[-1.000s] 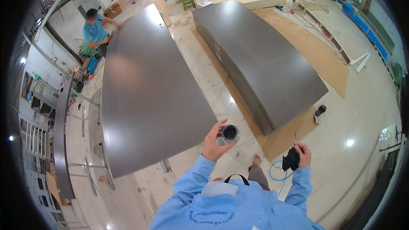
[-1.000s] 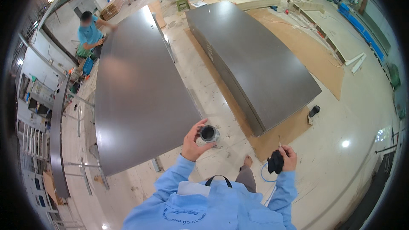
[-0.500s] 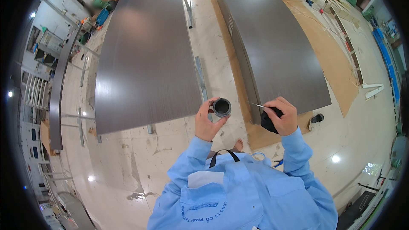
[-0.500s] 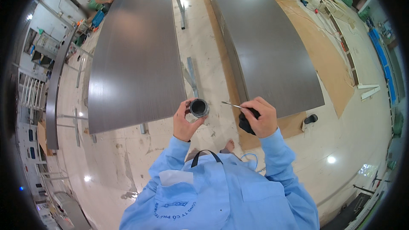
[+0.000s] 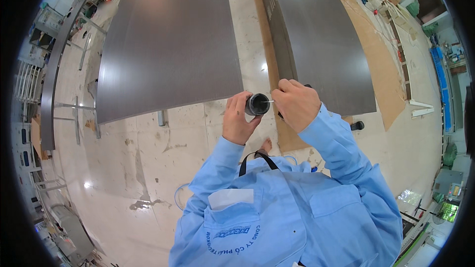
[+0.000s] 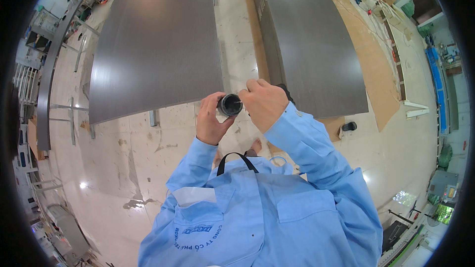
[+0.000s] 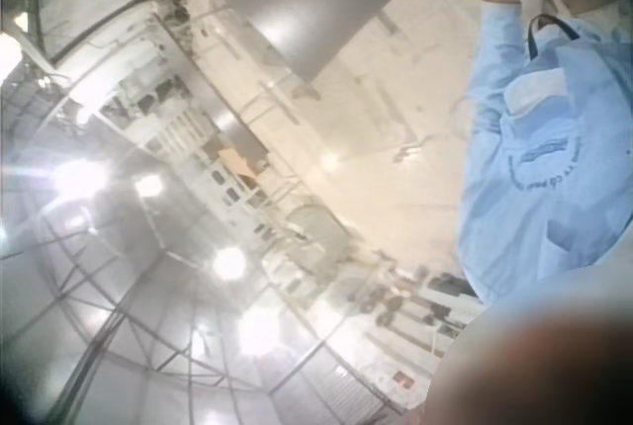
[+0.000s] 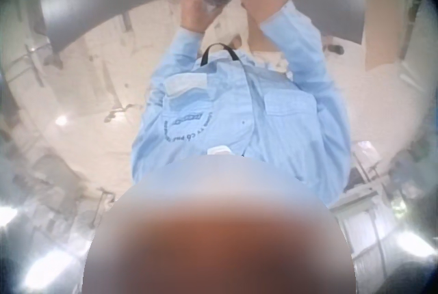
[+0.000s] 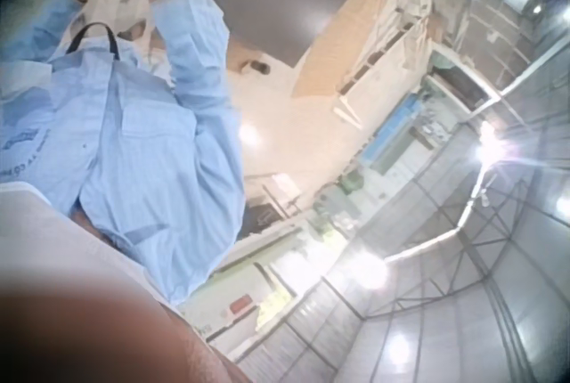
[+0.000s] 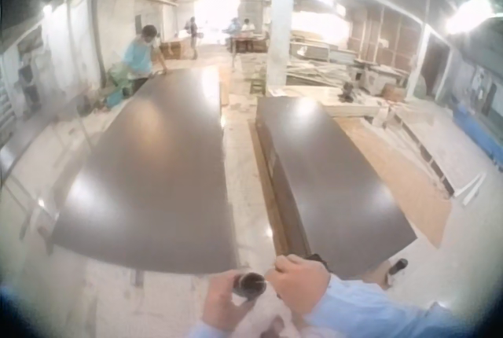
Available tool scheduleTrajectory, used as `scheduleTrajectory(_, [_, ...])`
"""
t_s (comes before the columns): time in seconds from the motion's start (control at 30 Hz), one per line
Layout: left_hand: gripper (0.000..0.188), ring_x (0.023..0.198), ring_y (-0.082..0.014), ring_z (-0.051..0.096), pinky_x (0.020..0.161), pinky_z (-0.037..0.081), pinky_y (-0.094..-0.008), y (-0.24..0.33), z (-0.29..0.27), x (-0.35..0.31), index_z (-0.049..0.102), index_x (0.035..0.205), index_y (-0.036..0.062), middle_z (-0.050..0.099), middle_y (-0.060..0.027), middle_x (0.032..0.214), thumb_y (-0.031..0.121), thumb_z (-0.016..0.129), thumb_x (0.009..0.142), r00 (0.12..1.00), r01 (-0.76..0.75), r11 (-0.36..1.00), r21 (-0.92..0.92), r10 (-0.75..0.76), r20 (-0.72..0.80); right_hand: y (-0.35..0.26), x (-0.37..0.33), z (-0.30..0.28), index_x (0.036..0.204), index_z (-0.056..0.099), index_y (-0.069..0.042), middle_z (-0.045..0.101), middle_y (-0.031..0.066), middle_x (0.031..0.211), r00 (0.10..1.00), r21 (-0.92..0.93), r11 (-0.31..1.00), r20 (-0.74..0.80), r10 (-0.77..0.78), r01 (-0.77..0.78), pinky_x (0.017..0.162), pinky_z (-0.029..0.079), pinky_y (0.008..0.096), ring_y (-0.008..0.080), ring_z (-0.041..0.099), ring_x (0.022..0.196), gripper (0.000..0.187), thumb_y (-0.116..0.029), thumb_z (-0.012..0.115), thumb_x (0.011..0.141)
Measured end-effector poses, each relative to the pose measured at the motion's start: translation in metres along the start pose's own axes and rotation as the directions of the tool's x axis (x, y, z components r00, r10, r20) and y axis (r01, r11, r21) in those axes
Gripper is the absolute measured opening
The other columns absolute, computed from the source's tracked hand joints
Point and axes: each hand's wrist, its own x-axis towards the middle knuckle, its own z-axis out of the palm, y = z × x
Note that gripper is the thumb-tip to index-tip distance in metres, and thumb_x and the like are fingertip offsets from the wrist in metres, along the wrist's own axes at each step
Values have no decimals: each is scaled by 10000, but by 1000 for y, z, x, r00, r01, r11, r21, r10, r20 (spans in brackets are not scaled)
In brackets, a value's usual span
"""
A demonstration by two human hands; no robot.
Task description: The person wipes the surface of a large gray table with a black cloth, repeatedly dipping the cloth into a small container held in the other hand. The person moves around the table, wiping different sections and occasionally dipping the cloth again.
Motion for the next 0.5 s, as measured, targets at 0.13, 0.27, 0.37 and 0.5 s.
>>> scheduleTrajectory(0.13, [617,1150,-332,628,970,536,-414,-8,-16,-15,633,1228,69,684,-117,1204,58,901,673,999,-34,998,53,34,-3,-30,15,13,946,692,-75,628,70,980,990,-56,998,140,-1,9,781,580,375,270,663,971,104,-87,740,855])
scheduleTrajectory(0.27, [605,1147,-329,627,982,529,-413,-21,-30,-27,636,1223,69,688,-117,1195,64,901,680,999,7,1000,16,-6,-50,-46,19,8,957,699,-86,632,66,973,991,-6,1000,132,12,-12,791,572,381,274,661,978,92,-101,734,873])
scheduleTrajectory(0.37, [589,1144,-323,626,979,529,-409,-32,-42,-33,640,1216,66,689,-111,1190,81,904,690,993,78,992,-102,-86,-78,-54,16,2,928,698,-83,646,73,954,1000,84,996,0,-26,26,779,580,398,282,671,952,49,-95,707,881])
scheduleTrajectory(0.5, [574,1118,-303,642,961,537,-401,-43,-55,-38,645,1208,63,690,-105,1186,102,909,700,988,121,988,-99,-129,-89,-66,16,2,923,693,-105,636,59,940,998,130,991,-62,12,-4,758,569,400,279,666,937,42,-131,711,896])
